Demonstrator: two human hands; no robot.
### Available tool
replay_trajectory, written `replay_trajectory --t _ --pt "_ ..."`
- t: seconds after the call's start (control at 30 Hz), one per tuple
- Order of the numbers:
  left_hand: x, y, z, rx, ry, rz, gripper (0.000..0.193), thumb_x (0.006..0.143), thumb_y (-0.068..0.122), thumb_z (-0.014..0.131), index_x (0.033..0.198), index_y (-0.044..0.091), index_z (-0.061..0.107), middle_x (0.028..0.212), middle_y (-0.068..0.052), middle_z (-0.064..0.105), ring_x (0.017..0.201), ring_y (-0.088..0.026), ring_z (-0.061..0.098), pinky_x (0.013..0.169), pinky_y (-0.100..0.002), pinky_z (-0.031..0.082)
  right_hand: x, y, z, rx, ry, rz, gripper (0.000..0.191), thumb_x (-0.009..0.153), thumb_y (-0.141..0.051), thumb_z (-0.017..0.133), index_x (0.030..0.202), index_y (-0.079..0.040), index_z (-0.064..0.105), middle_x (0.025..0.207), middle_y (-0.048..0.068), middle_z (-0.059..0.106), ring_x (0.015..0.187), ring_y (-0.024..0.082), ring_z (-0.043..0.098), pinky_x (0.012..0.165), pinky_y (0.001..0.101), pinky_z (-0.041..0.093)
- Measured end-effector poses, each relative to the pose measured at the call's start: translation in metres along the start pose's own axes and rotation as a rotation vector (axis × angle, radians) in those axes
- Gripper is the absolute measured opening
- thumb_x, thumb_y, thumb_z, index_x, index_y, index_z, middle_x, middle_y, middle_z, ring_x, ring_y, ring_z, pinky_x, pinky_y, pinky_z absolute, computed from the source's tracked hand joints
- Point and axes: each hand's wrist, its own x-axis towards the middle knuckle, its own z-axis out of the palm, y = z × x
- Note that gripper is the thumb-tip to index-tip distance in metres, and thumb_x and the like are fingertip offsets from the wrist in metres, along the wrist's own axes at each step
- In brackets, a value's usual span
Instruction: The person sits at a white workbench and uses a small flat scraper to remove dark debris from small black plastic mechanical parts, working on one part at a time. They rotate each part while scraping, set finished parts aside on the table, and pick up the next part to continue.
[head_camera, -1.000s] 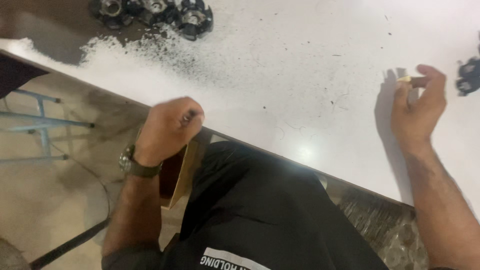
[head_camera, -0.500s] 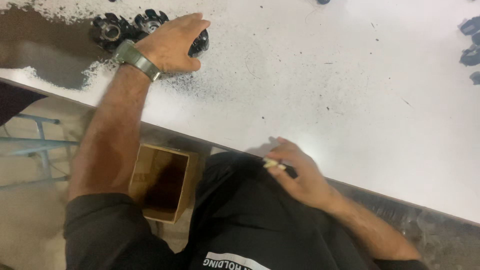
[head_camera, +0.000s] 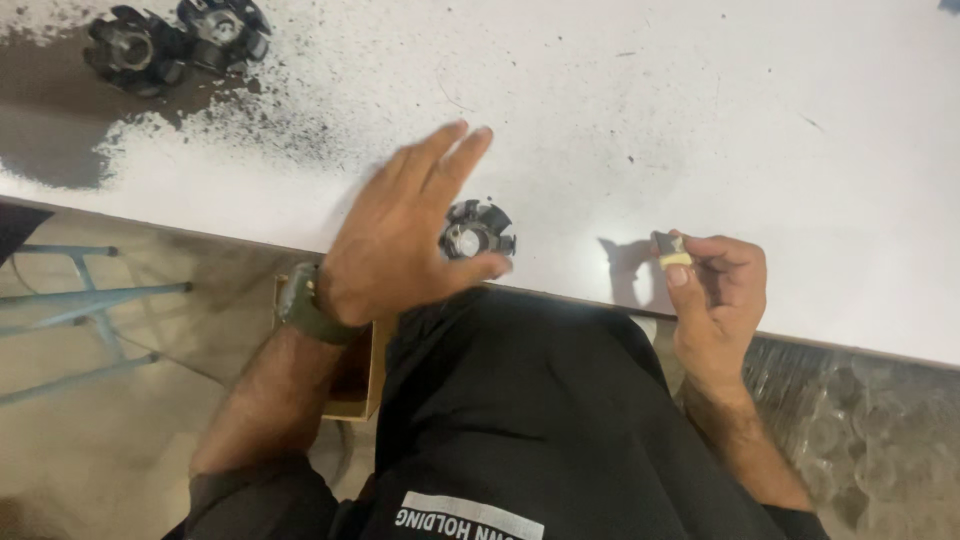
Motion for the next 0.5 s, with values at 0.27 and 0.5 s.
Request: replay_trajectory --t 0.27,0.5 --pt "-0.005 0.053 0.076 -0.417 -0.084 0.123 0.092 0.083 0.028 0.085 0.158 0.005 0.037 0.155 -0.017 0.049 0.143 -0.034 0.050 0.120 -0.049 0.042 -0.016 0.010 0.005 0.019 0.063 0.031 0.028 0.108 -0.005 0.066 0.131 -0.003 0.049 0.133 0.012 0.061 0.121 0.015 0.059 0.113 0.0321 0.050" --pt "0.031 0.061 0.075 -0.398 -0.054 0.211 0.062 0.079 0.030 0.087 0.127 0.006 0.056 0.145 -0.016 0.050 0.138 -0.037 0.050 0.112 -0.049 0.044 -0.007 0.002 0.001 -0.420 0.089 -0.123 0.025 0.106 -0.004 0.068 0.127 0.000 0.056 0.125 0.014 0.062 0.126 0.027 0.061 0.115 0.0412 0.048"
